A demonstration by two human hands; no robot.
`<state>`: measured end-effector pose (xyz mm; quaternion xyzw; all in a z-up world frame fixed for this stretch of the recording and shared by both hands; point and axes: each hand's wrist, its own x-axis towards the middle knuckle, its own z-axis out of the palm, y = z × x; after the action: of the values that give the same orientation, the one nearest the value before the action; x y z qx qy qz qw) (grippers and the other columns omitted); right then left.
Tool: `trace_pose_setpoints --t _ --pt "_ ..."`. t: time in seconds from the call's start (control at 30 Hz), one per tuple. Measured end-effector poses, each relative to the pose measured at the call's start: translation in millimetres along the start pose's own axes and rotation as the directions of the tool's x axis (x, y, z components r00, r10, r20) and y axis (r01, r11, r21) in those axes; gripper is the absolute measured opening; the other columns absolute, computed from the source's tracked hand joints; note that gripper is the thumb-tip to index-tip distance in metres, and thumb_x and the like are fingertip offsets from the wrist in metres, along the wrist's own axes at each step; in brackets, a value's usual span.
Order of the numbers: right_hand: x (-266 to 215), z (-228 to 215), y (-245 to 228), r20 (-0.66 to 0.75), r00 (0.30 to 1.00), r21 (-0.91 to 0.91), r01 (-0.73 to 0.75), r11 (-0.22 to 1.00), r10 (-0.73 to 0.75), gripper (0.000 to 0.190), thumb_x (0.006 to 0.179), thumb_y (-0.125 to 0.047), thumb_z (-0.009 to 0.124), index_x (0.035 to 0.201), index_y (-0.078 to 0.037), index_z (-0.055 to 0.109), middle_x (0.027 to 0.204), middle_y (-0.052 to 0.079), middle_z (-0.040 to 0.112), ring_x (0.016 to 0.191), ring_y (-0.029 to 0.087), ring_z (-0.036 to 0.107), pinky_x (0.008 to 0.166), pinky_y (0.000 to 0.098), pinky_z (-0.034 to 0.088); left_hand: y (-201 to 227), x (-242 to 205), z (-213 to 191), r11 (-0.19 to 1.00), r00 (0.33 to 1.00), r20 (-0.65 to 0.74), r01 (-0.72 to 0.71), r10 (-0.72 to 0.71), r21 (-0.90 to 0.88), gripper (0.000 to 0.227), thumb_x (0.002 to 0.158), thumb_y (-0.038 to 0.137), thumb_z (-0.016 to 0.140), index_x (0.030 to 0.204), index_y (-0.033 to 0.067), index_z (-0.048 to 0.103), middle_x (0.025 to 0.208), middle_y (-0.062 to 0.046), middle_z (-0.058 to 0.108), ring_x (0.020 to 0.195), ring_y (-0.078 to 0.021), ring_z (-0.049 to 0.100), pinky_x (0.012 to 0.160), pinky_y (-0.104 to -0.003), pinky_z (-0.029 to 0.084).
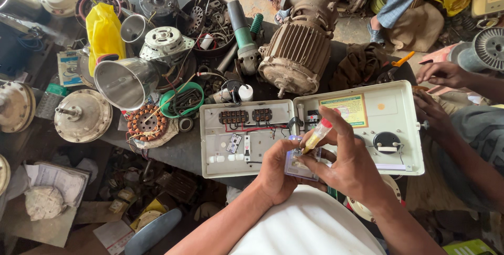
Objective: The person works on an open electrical control box, using a screwdriver to tighten screws on a small component and a larger black switch. They handle wires and various electrical parts, including a motor starter, while assembling or repairing the internal circuitry.
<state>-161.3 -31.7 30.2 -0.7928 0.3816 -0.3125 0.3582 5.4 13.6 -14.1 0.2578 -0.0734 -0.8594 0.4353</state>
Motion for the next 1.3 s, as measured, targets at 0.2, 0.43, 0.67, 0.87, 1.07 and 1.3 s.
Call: trace_pose_setpoints --t 0.2,0.43,0.67,0.87,1.07,1.3 --pt "-3 6 6 -0.033 0.999 -0.065 0.011 0.998 -0.013 0.107 0.073 -0.008 0.089 0.156 -0.006 0.021 0.115 0.02 0.072 0.097 0.028 0.078 0.081 0.0391 0.064 1 2 0 1.0 0.999 -0.048 -0.006 0.005 -0.029 0.066 0.095 0.05 0.047 0.146 0.0085 0.055 0.123 -0.016 0.066 0.108 -0.0319 0.068 0.086 -0.053 0.06" --pt "2 5 9 -0.061 0.997 0.083 0.052 0.995 -0.047 0.115 0.083 -0.006 0.084 0.164 -0.01 0.003 0.111 0.013 0.075 0.099 0.023 0.079 0.091 0.0373 0.065 -4 8 -15 0.997 0.999 -0.051 -0.002 -0.002 -0.075 0.066 0.099 0.054 0.048 0.142 0.0051 0.055 0.119 -0.017 0.068 0.102 -0.0317 0.07 0.081 -0.054 0.059" --pt "8 -18 31 -0.186 0.973 0.425 -0.048 0.904 0.138 0.123 0.087 0.002 0.081 0.169 -0.023 -0.007 0.115 0.015 0.069 0.111 0.023 0.071 0.102 0.0415 0.063 3 16 -46 0.996 0.996 0.036 -0.084 0.083 0.01 0.075 0.1 0.058 0.05 0.155 0.0083 0.046 0.124 -0.02 0.067 0.094 -0.0282 0.07 0.085 -0.049 0.059" --pt "-16 -52 73 -0.348 0.904 0.354 -0.118 0.928 0.248 0.118 0.089 0.01 0.077 0.17 -0.022 -0.003 0.121 0.018 0.06 0.107 0.022 0.066 0.095 0.0388 0.061 3 18 -85 0.993 0.989 -0.09 -0.117 0.115 -0.011 0.07 0.101 0.056 0.043 0.152 0.0089 0.045 0.13 -0.017 0.068 0.098 -0.0279 0.071 0.092 -0.049 0.059" --pt "-49 -66 101 -0.385 0.857 0.33 -0.219 0.918 0.343 0.116 0.09 0.011 0.075 0.17 -0.021 -0.003 0.12 0.019 0.061 0.106 0.022 0.065 0.102 0.0393 0.06 -11 36 -126 0.993 0.969 -0.237 -0.096 0.077 -0.071 0.064 0.105 0.051 0.046 0.144 0.0021 0.057 0.111 -0.014 0.069 0.098 -0.0289 0.072 0.096 -0.055 0.06" --pt "-71 -74 118 -0.423 0.808 0.304 -0.3 0.904 0.411 0.118 0.091 0.013 0.073 0.17 -0.022 -0.006 0.117 0.02 0.063 0.1 0.022 0.066 0.095 0.0371 0.059 -26 77 -148 0.996 0.929 -0.371 0.019 0.014 0.085 0.056 0.099 0.047 0.055 0.133 0.002 0.06 0.109 -0.012 0.072 0.093 -0.0243 0.074 0.085 -0.049 0.064"
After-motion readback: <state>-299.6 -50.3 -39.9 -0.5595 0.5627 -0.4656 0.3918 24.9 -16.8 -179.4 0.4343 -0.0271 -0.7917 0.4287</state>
